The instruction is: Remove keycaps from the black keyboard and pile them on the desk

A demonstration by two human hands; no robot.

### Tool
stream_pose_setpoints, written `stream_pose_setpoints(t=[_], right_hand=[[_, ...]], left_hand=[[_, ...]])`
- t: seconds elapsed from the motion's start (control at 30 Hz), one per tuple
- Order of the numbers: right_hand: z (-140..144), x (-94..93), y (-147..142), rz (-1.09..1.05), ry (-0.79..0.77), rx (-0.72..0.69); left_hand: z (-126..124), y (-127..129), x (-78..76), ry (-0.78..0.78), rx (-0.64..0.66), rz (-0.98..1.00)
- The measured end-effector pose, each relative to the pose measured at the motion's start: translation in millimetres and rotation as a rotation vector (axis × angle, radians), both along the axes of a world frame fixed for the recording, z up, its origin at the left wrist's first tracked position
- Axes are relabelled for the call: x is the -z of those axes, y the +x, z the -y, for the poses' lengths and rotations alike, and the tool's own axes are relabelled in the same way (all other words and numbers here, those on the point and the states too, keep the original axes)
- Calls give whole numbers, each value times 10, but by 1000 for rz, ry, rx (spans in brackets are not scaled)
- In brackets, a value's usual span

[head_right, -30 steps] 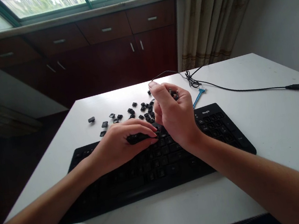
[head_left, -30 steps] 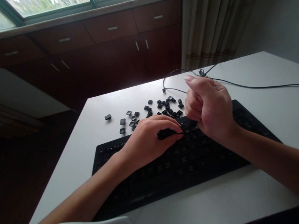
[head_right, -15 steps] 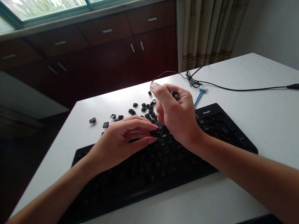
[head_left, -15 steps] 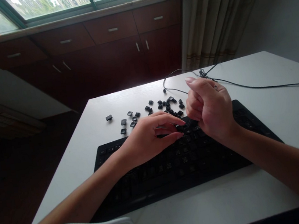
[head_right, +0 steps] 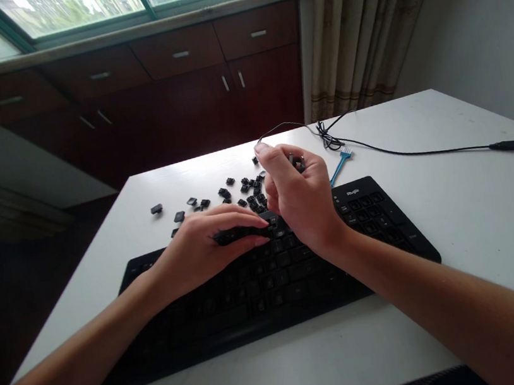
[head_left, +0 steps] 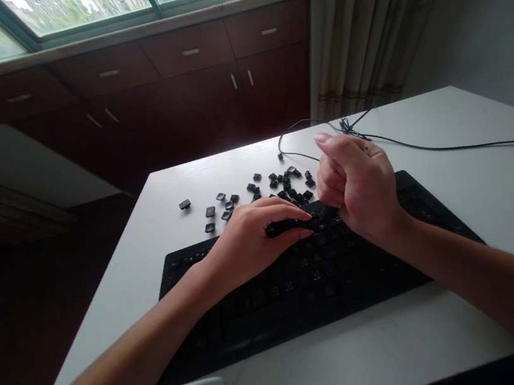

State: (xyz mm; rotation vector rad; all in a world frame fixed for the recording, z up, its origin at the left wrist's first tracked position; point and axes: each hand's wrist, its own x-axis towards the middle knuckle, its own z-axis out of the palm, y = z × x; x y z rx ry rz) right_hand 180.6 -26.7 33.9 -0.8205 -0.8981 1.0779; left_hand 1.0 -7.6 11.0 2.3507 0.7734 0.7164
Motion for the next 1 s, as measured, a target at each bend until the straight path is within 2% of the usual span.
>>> stream_pose_setpoints(t=[0.2,0.43,0.53,0.73,0.9,1.0], right_hand=[[-6,-5,0,-8,27,-9],[-2,-4,6,-6,21,-11],[-6,7,9,-16,33,-20],[-32,12,13,-31,44,-2],[-36,8,24,-35,47,-8],[-42,10,29,-28,45,-8]], left_hand=[[10,17,25,13,18,-8],[15,-2,-59,8,70,-78],[18,10,-60,2,52,-66],[73,26,-66,109,46,-85],[69,4,-70,34,31,-81],[55,0,-36,47,-12,-45]])
